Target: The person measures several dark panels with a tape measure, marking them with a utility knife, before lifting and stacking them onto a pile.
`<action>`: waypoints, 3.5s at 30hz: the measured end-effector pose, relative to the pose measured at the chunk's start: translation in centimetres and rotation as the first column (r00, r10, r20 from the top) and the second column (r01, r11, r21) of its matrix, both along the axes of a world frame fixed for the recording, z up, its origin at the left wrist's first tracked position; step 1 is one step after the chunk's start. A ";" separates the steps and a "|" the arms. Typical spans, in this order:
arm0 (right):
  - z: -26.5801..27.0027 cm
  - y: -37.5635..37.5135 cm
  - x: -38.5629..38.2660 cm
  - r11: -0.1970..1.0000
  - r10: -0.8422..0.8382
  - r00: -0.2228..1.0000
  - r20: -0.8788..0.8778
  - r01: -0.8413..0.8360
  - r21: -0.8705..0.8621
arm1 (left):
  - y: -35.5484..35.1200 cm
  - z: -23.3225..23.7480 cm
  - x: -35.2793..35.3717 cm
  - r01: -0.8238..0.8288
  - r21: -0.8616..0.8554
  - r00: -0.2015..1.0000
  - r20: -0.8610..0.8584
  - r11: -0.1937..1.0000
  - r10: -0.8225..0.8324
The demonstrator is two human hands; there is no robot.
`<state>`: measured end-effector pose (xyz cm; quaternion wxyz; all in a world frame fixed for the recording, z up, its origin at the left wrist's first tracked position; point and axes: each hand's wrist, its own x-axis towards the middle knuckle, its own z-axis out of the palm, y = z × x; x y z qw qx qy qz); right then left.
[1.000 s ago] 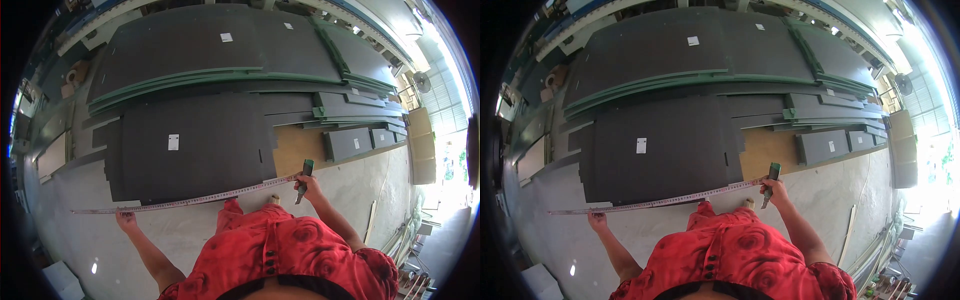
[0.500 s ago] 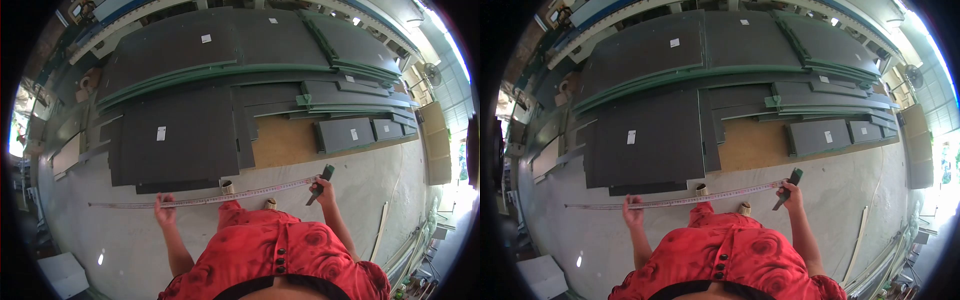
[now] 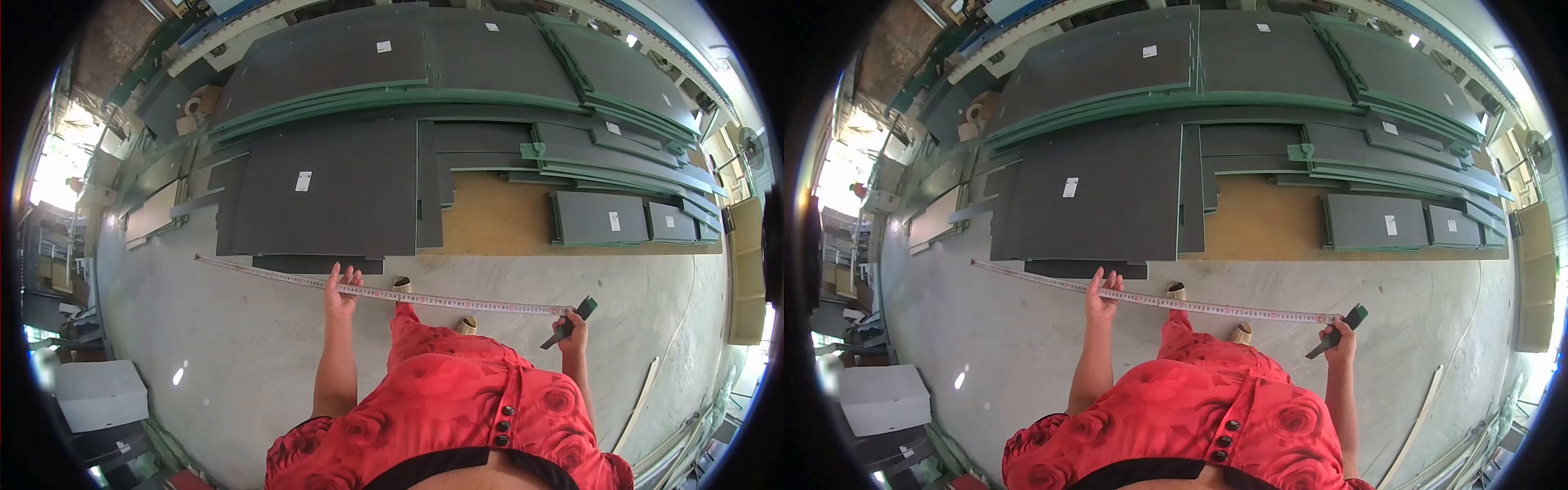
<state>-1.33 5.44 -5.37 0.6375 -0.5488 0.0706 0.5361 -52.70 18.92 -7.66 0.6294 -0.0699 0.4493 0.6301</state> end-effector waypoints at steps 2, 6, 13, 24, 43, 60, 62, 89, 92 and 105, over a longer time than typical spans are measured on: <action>-0.1 -0.2 0.2 1.000 -0.012 1.000 -0.002 0.012 -0.005 | 0.6 -0.8 0.1 0.015 -0.002 1.000 0.011 1.000 -0.015; -0.3 -0.9 0.3 1.000 -0.028 1.000 -0.007 0.028 0.002 | 2.1 -1.3 0.7 0.008 -0.038 1.000 -0.023 0.999 -0.009; -1.6 -1.0 -0.6 0.998 -0.061 0.996 -0.059 0.060 -0.028 | 3.7 -3.4 -1.0 -0.028 -0.125 0.999 0.028 0.992 0.032; -1.8 -0.3 -1.7 0.983 -0.055 0.997 0.052 0.063 -0.173 | 5.9 -3.5 -0.2 -0.102 -0.206 0.984 -0.167 0.973 0.068; -3.2 1.1 -2.3 0.986 0.038 0.988 0.147 -0.013 -0.164 | 6.6 -3.9 -0.4 -0.100 -0.227 0.980 -0.188 0.969 0.058; -0.5 3.6 -1.8 0.982 0.018 0.946 0.324 0.045 -0.184 | 5.2 -3.6 1.1 -0.016 -0.172 0.987 -0.158 0.985 -0.012; 0.0 4.1 -2.1 0.985 0.024 0.947 0.321 0.033 -0.170 | 4.9 -2.1 0.8 0.006 -0.191 0.987 -0.156 0.981 -0.037; -0.6 14.7 -16.7 0.982 0.191 0.968 0.162 -0.188 -0.035 | 6.2 -0.1 -29.5 -0.402 -0.284 0.623 -0.782 0.870 0.032; -1.3 16.1 -19.5 0.979 0.205 0.952 0.226 -0.195 -0.065 | 8.1 -0.8 -33.6 -0.398 -0.304 0.603 -0.798 0.866 -0.003; -1.6 19.2 -26.5 0.984 0.178 0.865 0.470 -0.151 -0.096 | 12.6 -4.8 -38.4 -0.335 -0.329 0.324 -0.920 0.883 -0.220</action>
